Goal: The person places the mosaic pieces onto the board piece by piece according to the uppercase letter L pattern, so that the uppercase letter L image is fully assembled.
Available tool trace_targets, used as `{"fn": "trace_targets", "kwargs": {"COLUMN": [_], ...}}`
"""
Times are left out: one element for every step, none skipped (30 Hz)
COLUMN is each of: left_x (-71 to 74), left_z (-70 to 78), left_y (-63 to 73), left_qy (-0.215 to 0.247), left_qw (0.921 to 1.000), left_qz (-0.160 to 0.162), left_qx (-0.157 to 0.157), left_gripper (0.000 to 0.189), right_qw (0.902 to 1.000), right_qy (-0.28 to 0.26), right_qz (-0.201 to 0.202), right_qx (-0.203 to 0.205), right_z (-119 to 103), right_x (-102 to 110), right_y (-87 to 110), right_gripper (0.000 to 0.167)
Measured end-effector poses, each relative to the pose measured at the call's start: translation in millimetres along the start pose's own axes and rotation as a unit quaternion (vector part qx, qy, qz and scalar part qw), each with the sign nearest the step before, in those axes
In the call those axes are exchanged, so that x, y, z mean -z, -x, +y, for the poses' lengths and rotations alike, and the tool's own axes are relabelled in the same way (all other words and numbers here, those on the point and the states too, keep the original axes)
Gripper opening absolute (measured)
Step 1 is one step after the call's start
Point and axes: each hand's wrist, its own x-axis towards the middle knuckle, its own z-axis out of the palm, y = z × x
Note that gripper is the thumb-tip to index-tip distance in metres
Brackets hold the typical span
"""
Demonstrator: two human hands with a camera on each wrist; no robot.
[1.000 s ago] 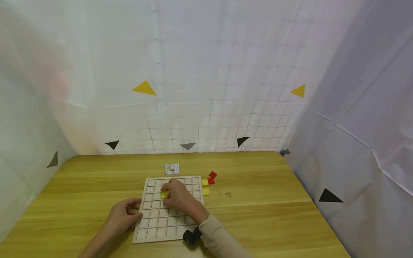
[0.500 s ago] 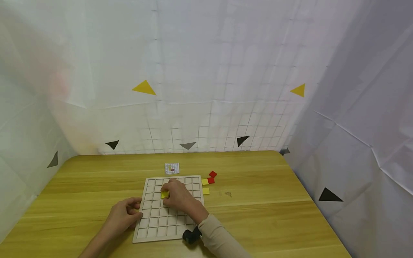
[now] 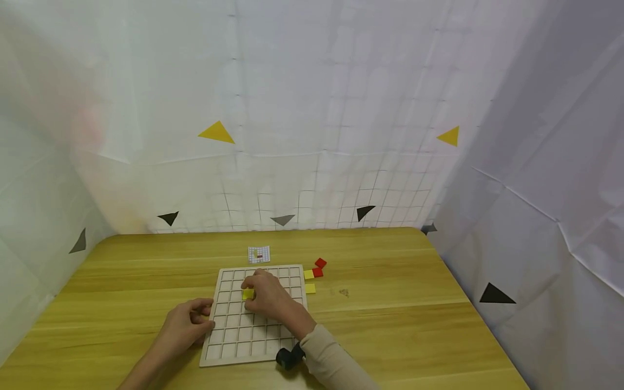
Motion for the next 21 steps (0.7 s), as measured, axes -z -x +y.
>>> {"fn": "trace_targets", "kwargs": {"left_x": [-0.1,-0.2,-0.2,-0.2,-0.3,-0.2,-0.2,-0.1,0.3,0.5,0.7,0.9,1.0,0.9,0.7,0.4,0.2,-0.1,-0.3,-0.3,-0.1], "left_z": [-0.1,-0.2,-0.2,-0.1,-0.1,-0.1,-0.1,0.0,0.2,0.2,0.1,0.1,-0.1,-0.3,-0.5,-0.8,-1.0,-1.2,-1.5,-1.8,-1.9], "left_y": [-0.1,-0.2,-0.2,-0.2,-0.1,0.0,0.0,0.2,0.4,0.6,0.7,0.8,0.9,1.0,0.9,0.9,0.8,0.6,0.4,0.1,-0.1], "left_qy": [0.001,0.002,0.002,0.003,0.004,0.005,0.006,0.006,0.005,0.005,0.004,0.003,0.003,0.002,0.001,0.001,0.000,0.000,0.001,0.001,0.001], "left_qw": [1.0000,1.0000,1.0000,1.0000,1.0000,1.0000,1.0000,1.0000,1.0000,1.0000,1.0000,1.0000,1.0000,1.0000,1.0000,1.0000,1.0000,1.0000,1.0000,1.0000,1.0000], "left_qz": [0.000,0.000,0.000,0.000,-0.001,-0.001,-0.001,-0.001,-0.002,-0.002,-0.002,-0.002,-0.002,-0.002,-0.002,-0.001,-0.002,-0.002,-0.002,-0.002,-0.002], "left_qx": [0.000,0.000,0.000,0.000,-0.001,0.000,0.000,0.000,-0.002,-0.004,-0.006,-0.008,-0.008,-0.007,-0.007,-0.004,-0.003,-0.001,0.000,0.000,-0.002], "left_gripper": [0.051,0.051,0.051,0.051,0.051,0.051,0.051,0.051,0.051,0.052,0.052,0.052,0.052,0.052,0.052,0.052,0.052,0.052,0.052,0.052,0.052], "right_qw": [1.0000,1.0000,1.0000,1.0000,1.0000,1.0000,1.0000,1.0000,1.0000,1.0000,1.0000,1.0000,1.0000,0.9999,0.9999,0.9999,0.9998,0.9998,0.9997,0.9997,0.9997], "right_qy": [0.000,-0.001,-0.003,-0.004,-0.004,-0.004,-0.005,-0.004,-0.003,-0.001,0.000,0.000,-0.001,-0.002,-0.004,-0.006,-0.006,-0.008,-0.009,-0.007,-0.004], "right_qz": [0.000,0.001,0.000,0.000,0.000,-0.001,-0.001,0.000,0.000,0.001,0.003,0.006,0.008,0.010,0.012,0.014,0.017,0.019,0.020,0.023,0.025], "right_qx": [0.000,0.001,0.000,0.000,0.000,-0.002,-0.003,-0.004,-0.005,-0.005,-0.004,-0.002,0.000,0.001,0.002,0.002,0.002,0.002,0.003,0.004,0.008], "right_z": [-0.7,-1.1,-1.5,-1.7,-1.8,-2.0,-2.0,-1.6,-1.3,-1.1,-1.0,-0.9,-0.8,-0.8,-0.8,-1.1,-1.0,-0.9,-0.9,-0.6,0.0], "right_x": [0.8,1.5,2.2,2.6,3.1,3.4,3.7,3.7,3.6,3.7,3.9,4.1,4.2,4.6,5.1,5.8,6.3,6.8,7.3,7.6,7.6], "right_y": [0.4,1.0,1.6,2.3,3.0,3.9,4.6,5.3,6.0,6.8,7.6,8.5,9.5,10.8,12.2,13.8,15.4,17.0,18.4,19.5,20.5], "right_gripper": [0.029,0.029,0.029,0.029,0.029,0.029,0.029,0.029,0.030,0.030,0.030,0.030,0.030,0.030,0.030,0.029,0.029,0.028,0.028,0.027,0.026]}}
